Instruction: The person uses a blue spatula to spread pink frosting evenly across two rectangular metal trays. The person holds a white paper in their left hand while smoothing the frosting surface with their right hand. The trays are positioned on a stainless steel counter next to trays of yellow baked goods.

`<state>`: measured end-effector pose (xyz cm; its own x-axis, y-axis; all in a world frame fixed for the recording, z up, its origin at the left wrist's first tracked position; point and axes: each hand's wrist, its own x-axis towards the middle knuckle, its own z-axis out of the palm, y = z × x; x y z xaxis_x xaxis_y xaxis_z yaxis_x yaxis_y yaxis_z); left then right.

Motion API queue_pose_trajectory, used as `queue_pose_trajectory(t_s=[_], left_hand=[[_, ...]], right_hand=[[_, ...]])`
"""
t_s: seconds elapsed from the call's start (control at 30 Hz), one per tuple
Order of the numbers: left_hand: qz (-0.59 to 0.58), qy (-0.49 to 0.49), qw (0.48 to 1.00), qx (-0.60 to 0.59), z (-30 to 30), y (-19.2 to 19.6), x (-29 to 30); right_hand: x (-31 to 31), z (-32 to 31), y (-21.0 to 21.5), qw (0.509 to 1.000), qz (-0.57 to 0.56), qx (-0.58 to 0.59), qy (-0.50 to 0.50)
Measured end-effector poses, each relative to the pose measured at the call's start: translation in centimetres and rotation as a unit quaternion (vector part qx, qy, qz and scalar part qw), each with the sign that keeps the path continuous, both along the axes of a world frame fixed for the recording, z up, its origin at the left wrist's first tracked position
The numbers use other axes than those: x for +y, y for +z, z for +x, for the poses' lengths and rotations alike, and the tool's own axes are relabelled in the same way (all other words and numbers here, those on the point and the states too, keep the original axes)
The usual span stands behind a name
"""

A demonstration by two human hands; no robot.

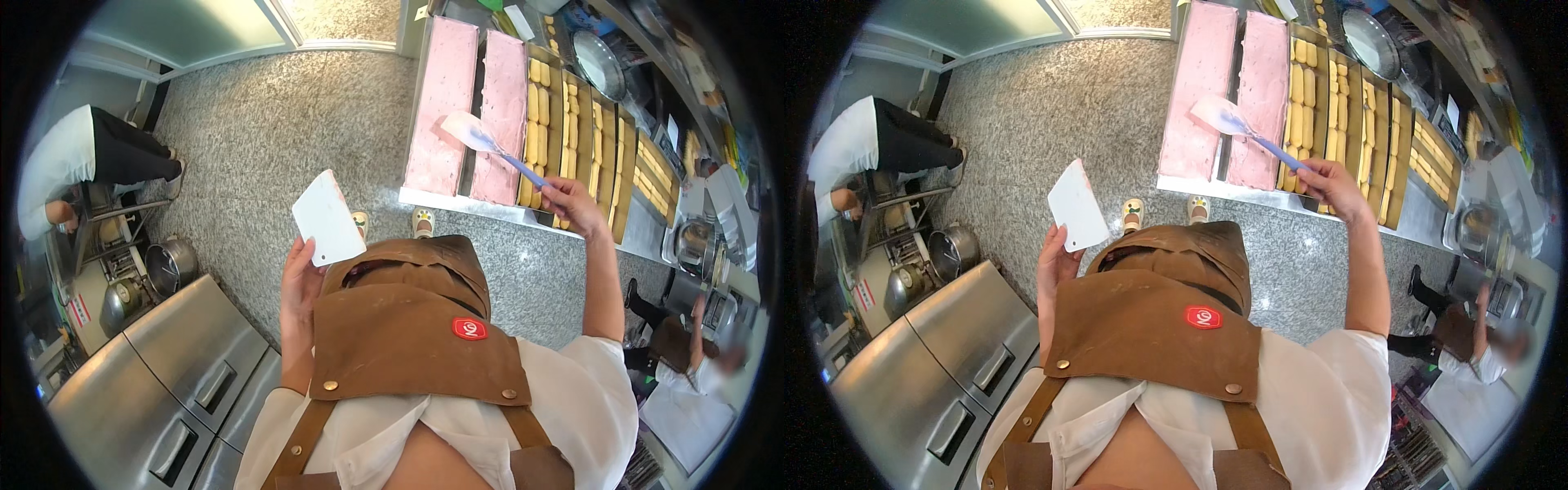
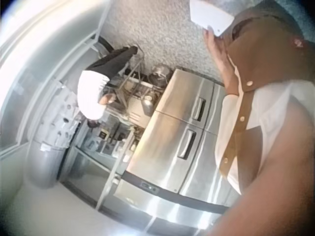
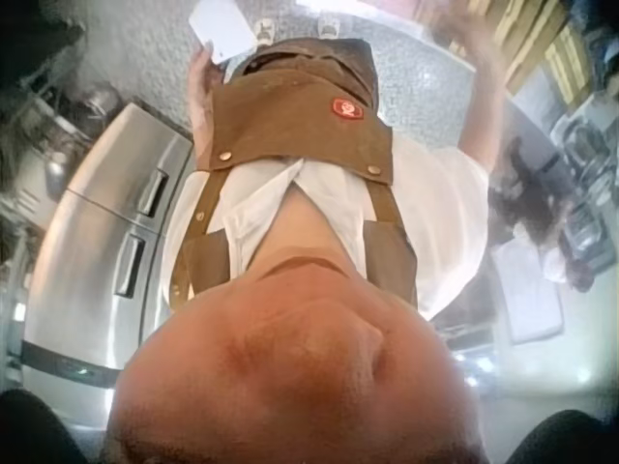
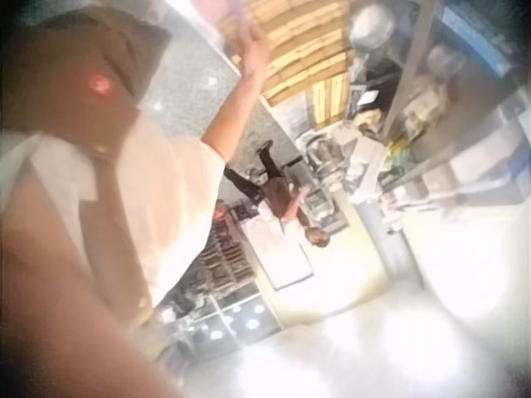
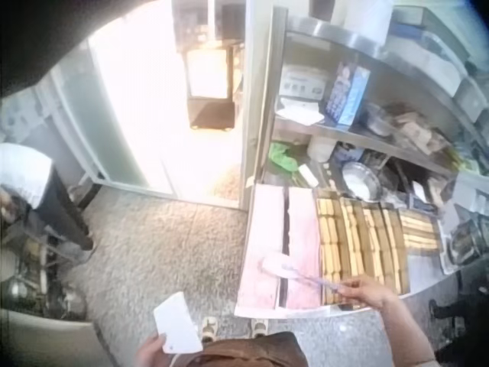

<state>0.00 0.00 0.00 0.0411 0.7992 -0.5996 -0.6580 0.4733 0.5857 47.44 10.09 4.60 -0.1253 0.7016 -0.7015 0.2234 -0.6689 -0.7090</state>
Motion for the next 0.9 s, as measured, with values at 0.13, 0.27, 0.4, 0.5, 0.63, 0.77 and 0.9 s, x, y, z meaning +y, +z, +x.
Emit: queue_pose_trajectory(t_s=[0.13,0.27,0.4,0.5,0.63,0.77,0.9], left_hand=[[0.006,-0.021,1.0,-0.018,-1.3,-1.0,0.8],[-0.014,-0.023,1.0,0.012,-2.4,-0.2,3.2],[-0.006,-0.048,0.999,-0.011,-5.1,-1.4,4.2],[-0.016,-0.059,0.998,0.0,-6.8,-0.9,5.5],[-0.024,-0.067,0.997,0.029,-8.6,-0.8,7.9],[-0.012,-0.09,0.996,0.026,-9.6,-0.7,11.1],[-0.01,-0.124,0.991,0.039,-7.9,-0.7,14.5]], right_hand=[[-2.3,-5.3,-0.6,0.989,0.007,0.059,-0.134],[-0.2,-10.8,-1.9,0.96,0.051,0.131,-0.241],[4.1,-14.7,-4.1,0.922,0.1,0.167,-0.334],[7.3,-16.7,-5.4,0.896,0.137,0.178,-0.383],[10.6,-18.2,-6.8,0.887,0.162,0.157,-0.403],[10.8,-20.3,-5.9,0.875,0.182,0.122,-0.432],[9.1,-18.4,-9.5,0.856,0.354,-0.203,-0.318]])
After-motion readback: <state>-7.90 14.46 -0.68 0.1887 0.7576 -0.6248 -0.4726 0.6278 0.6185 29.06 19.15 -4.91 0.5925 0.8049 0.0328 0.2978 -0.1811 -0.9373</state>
